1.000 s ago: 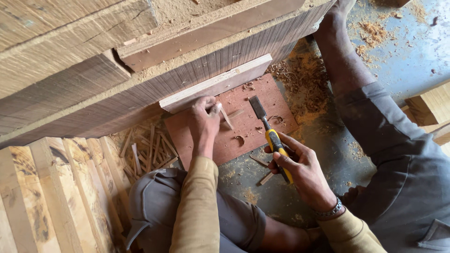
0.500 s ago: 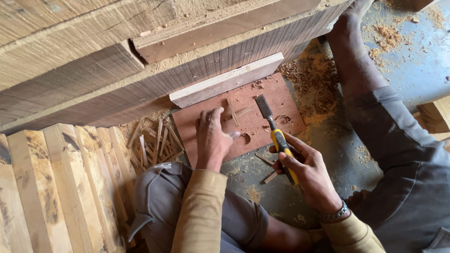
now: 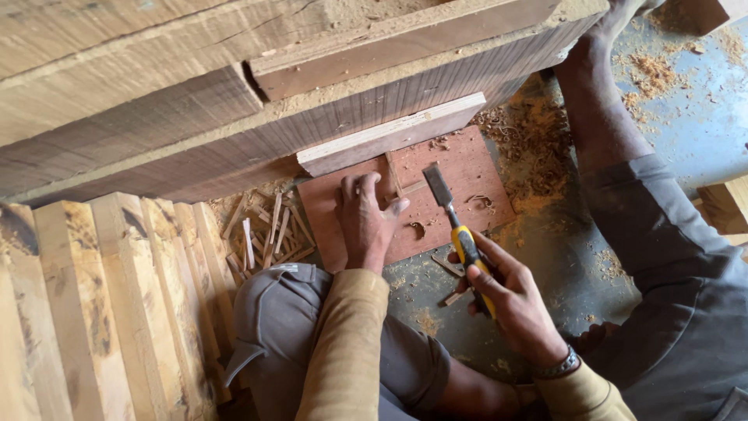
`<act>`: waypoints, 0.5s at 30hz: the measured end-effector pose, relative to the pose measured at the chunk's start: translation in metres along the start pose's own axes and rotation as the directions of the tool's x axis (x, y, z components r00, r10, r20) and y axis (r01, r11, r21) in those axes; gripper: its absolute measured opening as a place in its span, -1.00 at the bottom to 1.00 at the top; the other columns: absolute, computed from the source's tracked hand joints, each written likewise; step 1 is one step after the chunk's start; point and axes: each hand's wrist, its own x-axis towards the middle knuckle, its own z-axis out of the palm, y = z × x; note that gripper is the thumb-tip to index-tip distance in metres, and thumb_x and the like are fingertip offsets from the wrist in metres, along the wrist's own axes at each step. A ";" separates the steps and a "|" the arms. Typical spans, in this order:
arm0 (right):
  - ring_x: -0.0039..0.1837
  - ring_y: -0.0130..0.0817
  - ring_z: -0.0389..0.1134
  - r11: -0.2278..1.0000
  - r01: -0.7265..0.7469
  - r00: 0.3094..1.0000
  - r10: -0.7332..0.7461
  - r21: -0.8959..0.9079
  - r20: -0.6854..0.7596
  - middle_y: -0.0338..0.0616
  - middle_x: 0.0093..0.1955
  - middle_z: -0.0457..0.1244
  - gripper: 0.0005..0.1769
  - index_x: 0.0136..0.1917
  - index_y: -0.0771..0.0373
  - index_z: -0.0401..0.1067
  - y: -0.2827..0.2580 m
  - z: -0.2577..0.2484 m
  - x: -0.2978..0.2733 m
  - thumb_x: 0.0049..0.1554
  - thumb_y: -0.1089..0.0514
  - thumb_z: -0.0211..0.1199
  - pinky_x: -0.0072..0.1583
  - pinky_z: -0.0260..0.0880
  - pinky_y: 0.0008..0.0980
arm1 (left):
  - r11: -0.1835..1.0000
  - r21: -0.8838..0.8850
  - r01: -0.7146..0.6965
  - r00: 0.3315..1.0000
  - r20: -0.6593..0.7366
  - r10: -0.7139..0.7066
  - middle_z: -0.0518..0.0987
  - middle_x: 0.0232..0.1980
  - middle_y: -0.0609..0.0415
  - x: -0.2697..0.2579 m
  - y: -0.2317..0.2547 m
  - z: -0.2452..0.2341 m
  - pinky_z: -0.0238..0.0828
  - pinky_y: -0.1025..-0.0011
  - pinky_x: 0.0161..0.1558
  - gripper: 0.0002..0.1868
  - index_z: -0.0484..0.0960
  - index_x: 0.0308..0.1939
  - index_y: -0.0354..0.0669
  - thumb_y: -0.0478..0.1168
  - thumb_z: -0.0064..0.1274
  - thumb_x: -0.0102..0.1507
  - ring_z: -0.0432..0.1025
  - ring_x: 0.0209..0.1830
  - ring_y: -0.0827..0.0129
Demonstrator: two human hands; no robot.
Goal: The person is sitting on the floor and using a chisel to carve a small rectangular piece of wood. They repeatedly position the chisel against the wood and push it to remove thin shavings, refining the shape of the piece.
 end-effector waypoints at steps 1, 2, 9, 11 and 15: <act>-0.16 -0.52 0.32 1.000 -0.015 1.000 0.015 0.009 -0.011 -0.10 0.15 0.41 -0.32 0.57 0.26 0.18 0.003 0.003 -0.003 0.19 0.24 0.13 -0.26 0.36 -0.48 | 1.000 0.000 -0.008 1.000 0.000 0.008 0.44 0.12 -0.06 0.000 -0.001 0.001 0.32 0.03 0.12 -0.22 0.54 0.11 -0.10 0.03 0.52 -0.11 0.37 0.12 0.05; -0.19 -0.53 0.29 0.999 -0.030 0.999 0.031 0.018 -0.021 -0.09 0.14 0.42 -0.31 0.58 0.24 0.17 0.007 0.006 -0.007 0.19 0.24 0.12 -0.28 0.32 -0.51 | 1.000 -0.012 -0.010 1.000 -0.011 0.010 0.44 0.12 -0.05 -0.001 -0.001 0.001 0.33 0.04 0.13 -0.21 0.53 0.11 -0.10 0.05 0.52 -0.11 0.37 0.12 0.06; -0.36 -0.55 0.20 0.995 -0.065 0.994 0.071 0.072 -0.086 -0.10 0.03 0.40 -0.27 0.63 0.11 0.09 0.027 0.031 -0.021 0.21 0.25 0.09 -0.42 0.25 -0.54 | 0.999 -0.041 -0.010 0.999 -0.053 0.008 0.45 0.13 -0.03 0.000 0.003 -0.003 0.32 0.02 0.10 -0.15 0.44 0.18 -0.06 -0.01 0.55 -0.10 0.36 0.15 0.03; -0.37 -0.54 0.20 0.996 -0.087 0.992 0.089 0.027 -0.085 -0.12 0.01 0.39 -0.28 0.62 0.08 0.09 0.028 0.035 -0.020 0.22 0.24 0.09 -0.42 0.24 -0.53 | 0.999 -0.044 -0.017 0.997 -0.070 0.013 0.46 0.14 -0.03 0.000 0.004 -0.003 0.33 0.02 0.12 -0.12 0.39 0.23 -0.06 -0.05 0.53 -0.08 0.36 0.16 0.02; -0.37 -0.55 0.20 0.995 -0.098 0.992 0.096 -0.020 -0.076 -0.13 -0.01 0.38 -0.29 0.63 0.06 0.08 0.029 0.041 -0.018 0.23 0.21 0.08 -0.41 0.25 -0.54 | 0.997 -0.076 0.003 0.996 -0.090 -0.010 0.47 0.17 -0.05 -0.001 0.004 -0.002 0.35 0.04 0.15 -0.10 0.32 0.29 -0.06 -0.08 0.50 -0.02 0.37 0.20 0.04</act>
